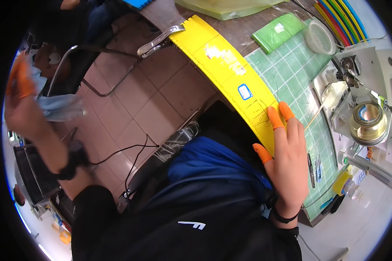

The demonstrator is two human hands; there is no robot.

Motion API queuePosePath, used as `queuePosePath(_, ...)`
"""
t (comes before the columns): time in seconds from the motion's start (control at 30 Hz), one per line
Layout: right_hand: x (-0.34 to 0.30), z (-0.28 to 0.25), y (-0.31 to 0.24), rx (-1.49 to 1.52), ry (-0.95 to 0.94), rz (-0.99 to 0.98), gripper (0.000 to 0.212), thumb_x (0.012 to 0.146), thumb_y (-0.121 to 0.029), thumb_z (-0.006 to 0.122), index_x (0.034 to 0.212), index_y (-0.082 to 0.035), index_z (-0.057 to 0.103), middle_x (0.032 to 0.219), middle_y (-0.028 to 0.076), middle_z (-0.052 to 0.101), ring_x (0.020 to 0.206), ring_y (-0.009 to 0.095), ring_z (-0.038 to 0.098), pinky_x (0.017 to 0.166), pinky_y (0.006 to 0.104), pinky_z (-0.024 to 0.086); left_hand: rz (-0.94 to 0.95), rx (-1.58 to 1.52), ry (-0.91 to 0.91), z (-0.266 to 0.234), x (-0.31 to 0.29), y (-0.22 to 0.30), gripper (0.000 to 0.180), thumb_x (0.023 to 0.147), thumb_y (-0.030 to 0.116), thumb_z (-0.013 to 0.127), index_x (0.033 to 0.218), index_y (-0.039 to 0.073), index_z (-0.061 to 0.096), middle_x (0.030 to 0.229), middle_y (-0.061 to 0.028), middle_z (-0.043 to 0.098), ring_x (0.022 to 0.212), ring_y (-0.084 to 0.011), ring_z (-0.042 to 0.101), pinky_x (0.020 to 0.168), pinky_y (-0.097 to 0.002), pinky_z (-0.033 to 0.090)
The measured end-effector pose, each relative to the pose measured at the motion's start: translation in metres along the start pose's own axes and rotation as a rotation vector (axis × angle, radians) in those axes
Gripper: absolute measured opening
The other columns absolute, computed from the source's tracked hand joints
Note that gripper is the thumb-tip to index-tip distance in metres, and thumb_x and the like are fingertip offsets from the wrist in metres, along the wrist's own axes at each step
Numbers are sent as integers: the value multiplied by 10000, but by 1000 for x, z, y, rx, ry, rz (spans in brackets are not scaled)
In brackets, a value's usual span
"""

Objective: The person is assembling small mechanical or electronic parts using various hand tools and a machine at a workstation.

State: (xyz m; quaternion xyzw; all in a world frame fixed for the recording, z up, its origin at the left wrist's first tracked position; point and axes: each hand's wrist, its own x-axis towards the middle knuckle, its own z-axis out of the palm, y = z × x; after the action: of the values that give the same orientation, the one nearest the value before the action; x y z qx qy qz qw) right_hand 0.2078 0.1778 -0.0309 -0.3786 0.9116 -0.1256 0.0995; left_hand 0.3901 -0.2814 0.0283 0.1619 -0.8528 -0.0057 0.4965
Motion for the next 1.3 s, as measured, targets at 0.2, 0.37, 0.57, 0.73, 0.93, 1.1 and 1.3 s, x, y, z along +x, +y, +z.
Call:
queuePosePath(0.2, -3, 16, 7, 75, 33, 30, 937, 704, -28, 856, 1546, -58, 447, 1576, 199, 430, 1269, 418, 506, 1090, 474, 447, 165, -494, -572, 113, -74, 158, 380, 802, -88, 768, 1152, 59, 774, 962, -54, 698, 604, -112, 526, 529, -236, 403)
queuePosePath(0.37, -1, 18, 9, 110, -28, 47, 949, 718, -69, 854, 1561, -36, 420, 1628, 238, 331, 1312, 435, 460, 1117, 507, 387, 64, -434, -672, 134, -106, 176, 373, 831, -66, 760, 1176, 76, 776, 892, -43, 636, 537, -108, 441, 495, -271, 352)
queuePosePath(0.57, 1, 17, 12, 103, -85, 46, 961, 735, -114, 851, 1575, -18, 394, 1648, 292, 253, 1338, 439, 438, 1109, 530, 341, 13, -374, -715, 135, -110, 174, 371, 831, -57, 764, 1184, 58, 771, 883, -51, 618, 529, -116, 432, 494, -266, 333)
queuePosePath(0.73, 2, 18, 14, 125, -96, 48, 959, 744, -135, 848, 1578, -13, 390, 1646, 300, 251, 1338, 433, 438, 1095, 529, 347, -12, -344, -676, 130, -108, 174, 389, 781, -114, 760, 1138, 41, 775, 940, -56, 660, 528, -90, 423, 504, -240, 330)
queuePosePath(0.93, 4, 17, 16, 109, -114, 36, 960, 747, -144, 847, 1580, -9, 389, 1648, 306, 244, 1332, 427, 434, 1099, 523, 336, -50, -386, -700, 132, -102, 185, 350, 770, -133, 754, 1083, 25, 769, 949, -58, 669, 526, -77, 446, 515, -225, 339)
queuePosePath(1.1, 4, 18, 14, 112, -117, 55, 939, 756, -153, 843, 1573, -7, 405, 1648, 306, 246, 1333, 419, 430, 1118, 512, 307, -58, -361, -698, 133, -102, 181, 330, 774, -138, 745, 1062, 21, 765, 952, -62, 674, 533, -85, 469, 526, -221, 349)
queuePosePath(1.3, 3, 19, 11, 90, -114, 65, 947, 758, -153, 840, 1582, -18, 393, 1646, 304, 253, 1334, 418, 428, 1117, 518, 307, -67, -419, -651, 137, -101, 184, 322, 772, -122, 759, 1055, 32, 778, 949, -49, 676, 536, -84, 455, 507, -227, 335)
